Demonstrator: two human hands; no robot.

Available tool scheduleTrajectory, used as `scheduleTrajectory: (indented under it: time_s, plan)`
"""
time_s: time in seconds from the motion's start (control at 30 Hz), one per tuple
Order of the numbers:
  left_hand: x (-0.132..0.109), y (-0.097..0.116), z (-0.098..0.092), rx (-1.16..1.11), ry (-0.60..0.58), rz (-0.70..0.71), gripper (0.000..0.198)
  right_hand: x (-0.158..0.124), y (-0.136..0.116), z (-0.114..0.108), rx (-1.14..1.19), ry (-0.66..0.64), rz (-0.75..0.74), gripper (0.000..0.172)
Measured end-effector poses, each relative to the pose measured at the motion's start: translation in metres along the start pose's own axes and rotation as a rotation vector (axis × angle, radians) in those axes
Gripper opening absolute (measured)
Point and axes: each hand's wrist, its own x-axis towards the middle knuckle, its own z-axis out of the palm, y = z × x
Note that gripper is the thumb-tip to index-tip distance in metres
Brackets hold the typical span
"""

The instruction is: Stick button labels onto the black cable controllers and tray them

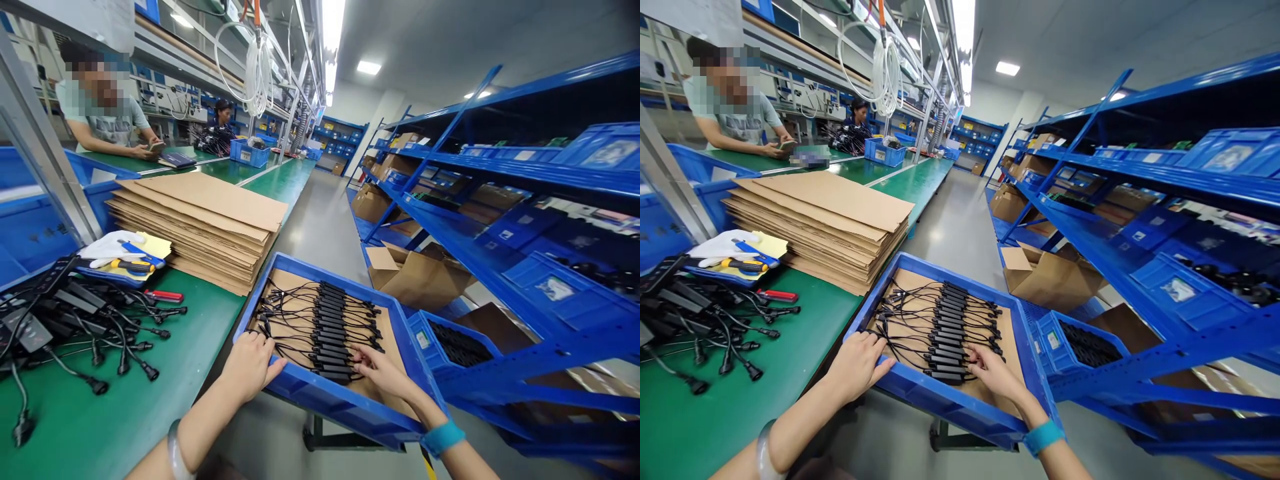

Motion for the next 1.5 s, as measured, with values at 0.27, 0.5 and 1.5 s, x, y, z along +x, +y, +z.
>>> scheduleTrajectory:
  time_s: [0.27, 0.5, 1.5]
  plan:
    - [0.001, -0.001, 0.003, -0.032, -0.020, -0.007, 0.040, 0.003, 0.000, -0.005, -0.211, -0.004, -0.049, 0.042]
    - [0.000, 0.000, 0.002, -0.042, -0.053, -0.033, 0.041, 0.022, -0.002, -0.018, -0.320, -0.027, -0.092, 0.026]
    - [0.000, 0.001, 0.000, -0.069, -0.097, -0.094, 0.032, 0.089, 0.021, -0.028, -0.300, 0.194, -0.057, 0.027]
